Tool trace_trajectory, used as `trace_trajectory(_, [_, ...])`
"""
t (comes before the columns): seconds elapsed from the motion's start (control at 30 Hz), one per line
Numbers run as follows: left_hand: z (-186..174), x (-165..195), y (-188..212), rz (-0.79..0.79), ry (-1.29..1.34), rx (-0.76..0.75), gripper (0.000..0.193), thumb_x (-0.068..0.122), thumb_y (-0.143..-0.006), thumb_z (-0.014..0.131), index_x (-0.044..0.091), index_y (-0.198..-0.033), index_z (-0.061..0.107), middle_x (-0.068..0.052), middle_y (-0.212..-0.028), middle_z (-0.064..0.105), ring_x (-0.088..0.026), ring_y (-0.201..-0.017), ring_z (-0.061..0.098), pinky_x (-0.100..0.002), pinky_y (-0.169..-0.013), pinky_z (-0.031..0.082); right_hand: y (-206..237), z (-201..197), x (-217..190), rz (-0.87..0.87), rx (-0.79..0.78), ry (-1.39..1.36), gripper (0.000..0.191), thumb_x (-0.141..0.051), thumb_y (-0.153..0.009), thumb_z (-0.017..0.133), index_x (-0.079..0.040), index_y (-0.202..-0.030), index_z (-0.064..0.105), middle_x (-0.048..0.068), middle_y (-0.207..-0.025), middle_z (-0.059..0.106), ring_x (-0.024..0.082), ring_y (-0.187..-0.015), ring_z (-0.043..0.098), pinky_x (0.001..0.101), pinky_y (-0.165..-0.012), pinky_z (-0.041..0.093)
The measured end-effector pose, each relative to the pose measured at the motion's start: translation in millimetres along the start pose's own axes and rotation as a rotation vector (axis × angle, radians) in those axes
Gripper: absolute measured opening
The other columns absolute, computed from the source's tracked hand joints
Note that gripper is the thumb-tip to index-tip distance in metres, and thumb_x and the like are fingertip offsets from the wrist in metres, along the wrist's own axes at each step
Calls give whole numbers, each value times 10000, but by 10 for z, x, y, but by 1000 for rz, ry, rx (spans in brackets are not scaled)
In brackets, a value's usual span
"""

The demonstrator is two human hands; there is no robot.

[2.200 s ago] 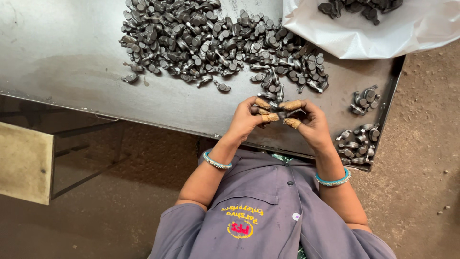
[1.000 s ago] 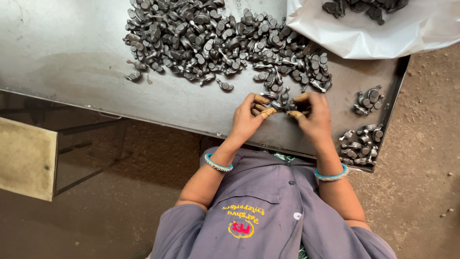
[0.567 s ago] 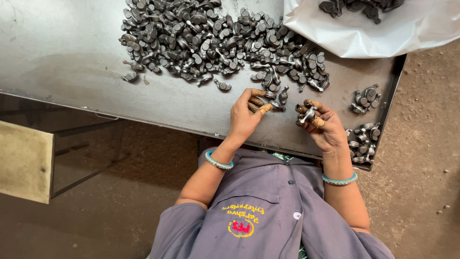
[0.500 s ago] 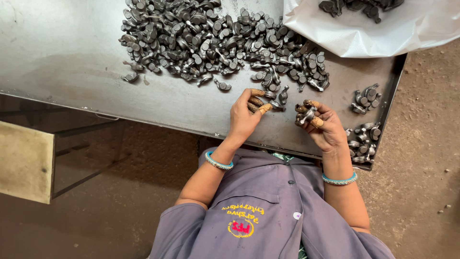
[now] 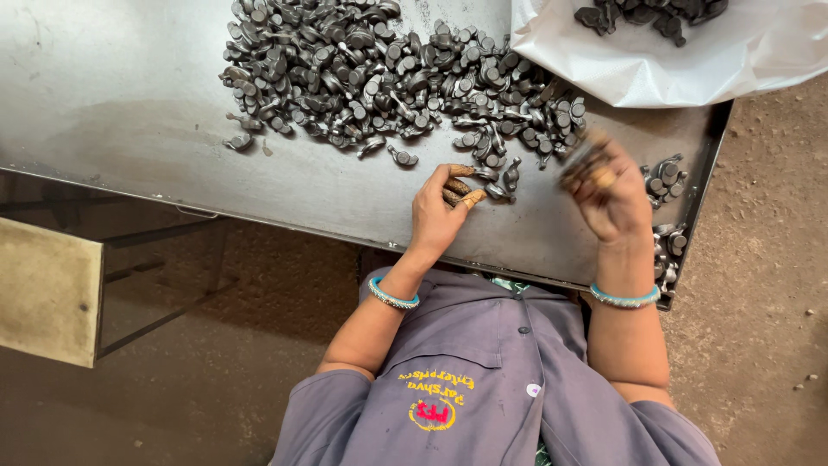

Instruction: The person sits at a metal table and sorts small dark metal castings, picking items one at a time from a pile, turning them in their hands, and placing them into a white sack at the edge of the table. They occasionally sweep items across the table and continue handling the parts throughout the episode.

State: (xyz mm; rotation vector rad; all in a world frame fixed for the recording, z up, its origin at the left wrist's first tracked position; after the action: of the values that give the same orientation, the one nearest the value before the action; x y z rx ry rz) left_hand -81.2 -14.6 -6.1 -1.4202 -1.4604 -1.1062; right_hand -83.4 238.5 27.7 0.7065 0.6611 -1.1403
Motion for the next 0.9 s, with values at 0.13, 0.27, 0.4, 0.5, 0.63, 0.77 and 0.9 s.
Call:
trace_trajectory(0.13, [-4,15,6,51,13,13,385,150,-786,874,57,-1102,676,-60,-870,733,-181,-743,698,-326,-687,555,-191,140,122,-108,264,713,468,-72,-818,851,-41,-1233,639,127,-1078,702,249,-922,656,348,-788,554])
trace_trajectory(0.27, [6,-5,7,34,2,-4,377,129,-796,856,50,-1116,673,-70,-870,728,-190,-750,700,-333,-695,551,-158,429,363,-329,371,1454,519,-26,-724,863,-29,-1175,607,141,-1033,676,311,-940,652,412,-819,536])
trace_trajectory(0.4, [-1,-6,14,29,8,-7,370,123,-793,849,50,-1110,672,-75,-904,734,-197,-776,718,-338,-706,559,-149,366,474,-290,390,1530,451,11,-751,843,-43,-1143,627,120,-993,672,321,-947,643,422,-828,533])
trace_trajectory(0.5, [-6,11,6,44,12,1,373,123,-786,851,46,-1107,678,-80,-933,730,-199,-785,718,-342,-714,559,-140,177,533,-212,392,1293,386,8,-794,832,-52,-1109,618,99,-1017,687,268,-956,670,377,-833,562])
trace_trajectory(0.63, [-58,38,15,77,-5,28,392,128,-780,868,50,-1127,702,-87,-977,715,-206,-790,692,-342,-719,551,-40,-158,574,-83,262,320,409,36,-835,821,-57,-1169,605,69,-1100,699,197,-1030,684,309,-900,597])
trace_trajectory(0.77, [-33,49,4,58,-4,7,440,133,-779,864,76,-1190,717,-85,-981,698,-207,-782,679,-337,-732,550,146,-307,686,110,191,-249,534,-78,-791,870,-58,-1259,614,127,-1076,736,240,-921,703,315,-733,573])
trace_trajectory(0.9, [-2,85,2,87,-9,0,446,123,-791,851,82,-1211,706,-86,-982,689,-210,-799,675,-340,-741,550,212,-308,743,113,134,-322,521,-131,-858,865,-37,-1300,605,153,-1130,731,239,-954,694,361,-836,568])
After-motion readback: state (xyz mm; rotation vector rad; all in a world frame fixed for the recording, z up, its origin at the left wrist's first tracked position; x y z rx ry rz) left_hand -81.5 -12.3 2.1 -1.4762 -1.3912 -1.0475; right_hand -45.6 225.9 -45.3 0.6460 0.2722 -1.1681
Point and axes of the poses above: each hand's wrist, its own y-axis away from the middle knuckle, its own z-axis out of the palm, x = y × z, the point moved 5 cm from there along -y, towards the middle knuckle
